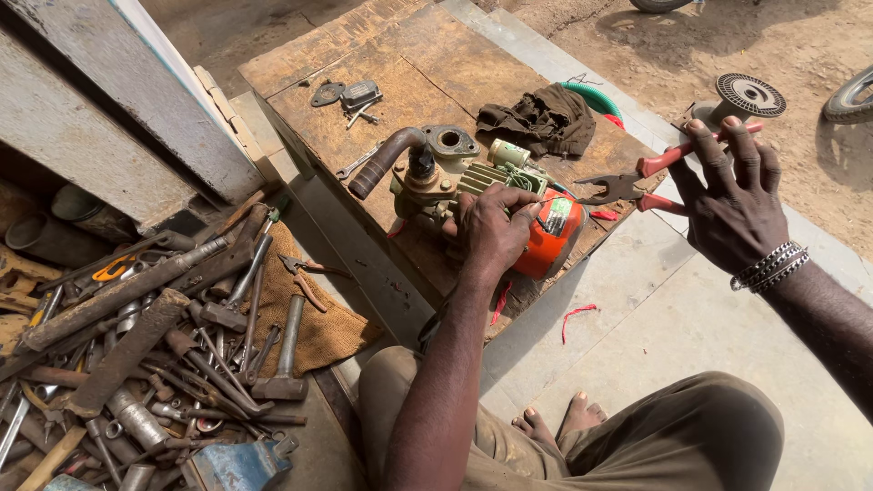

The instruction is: The person sits on the ground repairing a small electric water pump on a wooden bench. They use pliers to cut and strip wires, handle the pump's wiring and capacitor, and press electrical tape onto the motor housing while repositioning the pump.

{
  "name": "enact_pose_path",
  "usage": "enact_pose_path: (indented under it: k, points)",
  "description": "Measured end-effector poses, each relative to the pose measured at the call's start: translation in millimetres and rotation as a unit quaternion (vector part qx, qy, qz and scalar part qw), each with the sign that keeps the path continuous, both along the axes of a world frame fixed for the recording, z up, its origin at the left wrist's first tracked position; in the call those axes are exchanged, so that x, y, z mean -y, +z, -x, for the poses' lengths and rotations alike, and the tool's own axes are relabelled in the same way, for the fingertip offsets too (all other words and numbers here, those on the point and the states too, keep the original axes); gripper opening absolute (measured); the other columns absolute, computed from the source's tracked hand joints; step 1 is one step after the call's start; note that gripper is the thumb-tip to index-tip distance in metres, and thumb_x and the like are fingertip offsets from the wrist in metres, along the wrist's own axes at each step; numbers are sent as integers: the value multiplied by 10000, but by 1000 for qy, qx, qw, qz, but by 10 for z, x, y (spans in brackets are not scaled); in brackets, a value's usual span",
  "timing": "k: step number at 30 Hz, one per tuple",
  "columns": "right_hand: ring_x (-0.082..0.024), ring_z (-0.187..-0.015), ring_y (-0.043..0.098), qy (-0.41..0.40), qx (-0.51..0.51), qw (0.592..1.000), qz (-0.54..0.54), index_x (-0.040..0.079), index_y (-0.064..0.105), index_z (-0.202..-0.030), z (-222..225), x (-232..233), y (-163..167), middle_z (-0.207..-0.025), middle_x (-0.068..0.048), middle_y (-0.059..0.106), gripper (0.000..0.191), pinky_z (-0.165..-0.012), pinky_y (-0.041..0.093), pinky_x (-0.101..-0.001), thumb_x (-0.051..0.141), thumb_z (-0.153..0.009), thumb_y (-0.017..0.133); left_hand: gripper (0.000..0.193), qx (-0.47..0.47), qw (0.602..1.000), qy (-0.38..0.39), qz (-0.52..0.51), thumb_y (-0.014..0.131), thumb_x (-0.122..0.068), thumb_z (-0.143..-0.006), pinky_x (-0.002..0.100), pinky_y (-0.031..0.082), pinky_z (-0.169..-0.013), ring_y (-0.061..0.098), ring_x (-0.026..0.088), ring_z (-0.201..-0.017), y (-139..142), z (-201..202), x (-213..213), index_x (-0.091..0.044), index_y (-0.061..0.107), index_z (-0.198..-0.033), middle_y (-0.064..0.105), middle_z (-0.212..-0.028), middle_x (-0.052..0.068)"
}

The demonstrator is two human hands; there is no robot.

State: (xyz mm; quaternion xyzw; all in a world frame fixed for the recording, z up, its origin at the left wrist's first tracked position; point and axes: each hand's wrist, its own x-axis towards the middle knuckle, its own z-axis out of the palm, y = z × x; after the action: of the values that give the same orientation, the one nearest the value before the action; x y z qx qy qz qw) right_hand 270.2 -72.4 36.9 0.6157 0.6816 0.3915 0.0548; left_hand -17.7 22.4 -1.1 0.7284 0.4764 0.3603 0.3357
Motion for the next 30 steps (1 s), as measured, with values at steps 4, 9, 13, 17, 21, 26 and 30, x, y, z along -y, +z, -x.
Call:
enact_pose_path:
  k: [4, 9, 13, 17, 21, 26, 30]
  points:
    - [-294, -1551, 234, -11, 96, 995, -26, 333, 715, -1389, 30, -43, 45, -1651, -37, 379, 586, -1210, 163, -482, 696, -950, 577, 116, 4, 1000, -6, -10, 762, -273, -880, 399, 288, -1101, 627, 125, -879, -12, -9, 5, -208, 809, -964, 688, -892, -29]
    - [-285, -1479, 296, 71, 34, 996, -45, 245, 774, -1325, 112, -145, 86, -1558, -68, 431, 656, -1114, 170, -489, 743, -930, 612, 100, 0, 1000, 1, -11, 768, -274, -887, 390, 305, -1095, 626, 132, -910, -30, -43, 2, -187, 795, -928, 679, -908, -18]
    - [-237, -1432, 334, 75, 114, 987, -84, 338, 768, -1209, 164, -146, 188, -1459, -2, 458, 482, -1178, 105, -519, 703, -920, 640, 93, -10, 1000, 6, -3, 768, -269, -886, 395, 302, -1096, 620, 143, -899, -22, -65, 11, -186, 796, -920, 674, -899, -8]
    - [-238, -1413, 379, 82, 108, 990, -49, 325, 768, -1198, 165, -155, 270, -1426, -1, 485, 419, -1240, 44, -574, 631, -945, 635, 90, -20, 1000, 7, -3, 765, -274, -887, 396, 324, -1076, 610, 145, -913, 3, -60, 25, -195, 798, -912, 675, -909, -18]
    - [-170, -1329, 434, 72, 190, 977, -64, 447, 731, -1281, 105, -174, 260, -1322, 78, 501, 350, -1280, 49, -568, 411, -935, 687, 99, -21, 1000, 8, -2, 767, -281, -885, 401, 313, -1101, 619, 139, -911, 23, -53, 33, -189, 793, -913, 673, -913, -16]
    - [-207, -1349, 454, 128, 84, 988, -25, 370, 755, -1348, -4, -224, 183, -1375, 20, 523, 334, -1336, 25, -560, 316, -1024, 694, 95, -22, 1000, -2, -4, 762, -265, -885, 415, 270, -1152, 643, 133, -908, 23, -48, 22, -184, 798, -920, 673, -909, -8]
    - [-181, -1261, 463, 101, 177, 977, -69, 457, 750, -1211, -104, -262, 115, -1265, 68, 537, 316, -1296, 29, -558, 404, -900, 741, 86, -5, 1000, -6, -5, 763, -244, -888, 431, 249, -1169, 650, 134, -908, 5, -51, 19, -170, 802, -909, 672, -898, -1]
